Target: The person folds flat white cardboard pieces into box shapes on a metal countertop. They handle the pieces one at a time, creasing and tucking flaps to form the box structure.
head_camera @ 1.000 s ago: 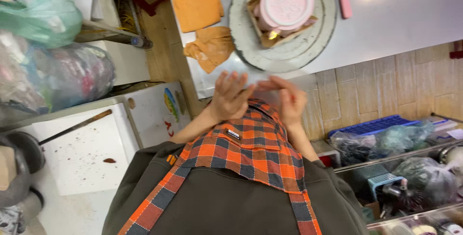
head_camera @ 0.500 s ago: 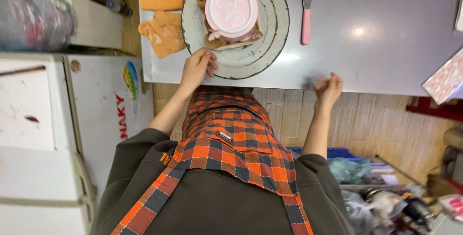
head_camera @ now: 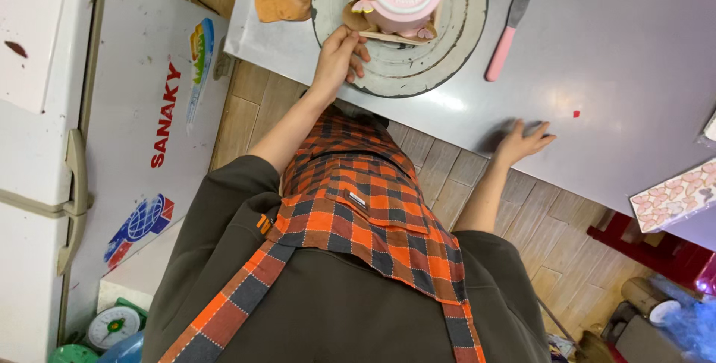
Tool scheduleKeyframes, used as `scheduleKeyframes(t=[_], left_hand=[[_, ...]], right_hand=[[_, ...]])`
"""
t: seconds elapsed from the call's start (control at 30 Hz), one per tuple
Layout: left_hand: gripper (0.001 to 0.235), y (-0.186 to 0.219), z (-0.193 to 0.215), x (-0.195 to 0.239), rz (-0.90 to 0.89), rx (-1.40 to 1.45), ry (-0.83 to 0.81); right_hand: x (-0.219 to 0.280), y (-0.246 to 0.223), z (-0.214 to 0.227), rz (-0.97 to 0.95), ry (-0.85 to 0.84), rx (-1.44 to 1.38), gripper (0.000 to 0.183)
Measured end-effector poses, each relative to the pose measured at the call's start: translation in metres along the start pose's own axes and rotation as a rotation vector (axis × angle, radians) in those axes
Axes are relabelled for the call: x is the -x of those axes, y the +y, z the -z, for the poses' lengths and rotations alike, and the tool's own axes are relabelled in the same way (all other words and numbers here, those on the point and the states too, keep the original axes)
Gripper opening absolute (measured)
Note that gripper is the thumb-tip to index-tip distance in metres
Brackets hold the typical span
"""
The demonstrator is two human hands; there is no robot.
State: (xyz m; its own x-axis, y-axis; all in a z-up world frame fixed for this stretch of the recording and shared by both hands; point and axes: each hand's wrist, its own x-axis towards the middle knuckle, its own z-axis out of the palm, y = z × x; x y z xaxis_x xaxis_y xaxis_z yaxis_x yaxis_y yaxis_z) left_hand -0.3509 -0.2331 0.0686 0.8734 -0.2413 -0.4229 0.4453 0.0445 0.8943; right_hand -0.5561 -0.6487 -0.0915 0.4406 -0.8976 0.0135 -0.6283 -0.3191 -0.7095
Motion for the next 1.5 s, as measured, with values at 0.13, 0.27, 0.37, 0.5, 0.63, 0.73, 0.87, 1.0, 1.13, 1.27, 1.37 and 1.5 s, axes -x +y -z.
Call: scheduleKeyframes(t=[0.13,0.27,0.37,0.5,0.63,0.73,0.87,1.0,1.13,1.27,1.37,1.5], left_hand=[[0.026,-0.005,-0.001,-0.002,-0.037,0.064,-0.004],[0.024,-0.005,0.0,-0.004,-0.014,0.091,-0.012],[0.022,-0.004,0.004,-0.005,0.04,0.031,-0.051],[0.022,-0.002,0.011,-0.005,0.039,0.043,-0.151],[0.023,-0.003,0.023,-0.003,0.059,0.082,-0.23],[0.024,-0.007,0.026,0.005,0.075,-0.024,-0.326],[0.024,-0.025,0.031,0.031,0.115,-0.16,-0.555],[0.027,-0.034,0.028,0.052,0.221,-0.29,-0.736],[0.029,-0.031,0.018,0.051,0.207,-0.41,-0.869],[0.027,-0.025,-0.02,0.044,0.142,-0.474,-0.962],[0.026,-0.019,-0.074,0.044,0.115,-0.422,-1.012],[0.032,-0.038,-0.178,0.043,-0.216,-0.922,-1.013]], right_hand=[[0.028,0.003,0.0,0.121,-0.059,0.073,0.066],[0.044,0.005,0.015,0.151,-0.061,-0.066,0.054],[0.071,0.006,0.023,0.121,-0.02,-0.137,0.046],[0.111,0.001,0.021,0.081,0.001,-0.166,0.042],[0.146,-0.008,0.014,0.098,-0.037,-0.095,0.039],[0.162,-0.018,0.004,0.023,-0.055,-0.126,0.037],[0.181,-0.024,-0.02,-0.026,0.042,-0.188,0.043],[0.188,-0.022,-0.034,-0.373,0.233,-0.469,0.068],[0.173,-0.008,-0.027,-0.282,0.396,-0.411,0.078],[0.139,0.02,-0.01,-0.224,0.402,-0.264,0.069],[0.115,0.038,0.001,-0.19,0.377,-0.254,0.065],[0.097,0.05,0.011,-0.072,0.197,-0.202,0.062]])
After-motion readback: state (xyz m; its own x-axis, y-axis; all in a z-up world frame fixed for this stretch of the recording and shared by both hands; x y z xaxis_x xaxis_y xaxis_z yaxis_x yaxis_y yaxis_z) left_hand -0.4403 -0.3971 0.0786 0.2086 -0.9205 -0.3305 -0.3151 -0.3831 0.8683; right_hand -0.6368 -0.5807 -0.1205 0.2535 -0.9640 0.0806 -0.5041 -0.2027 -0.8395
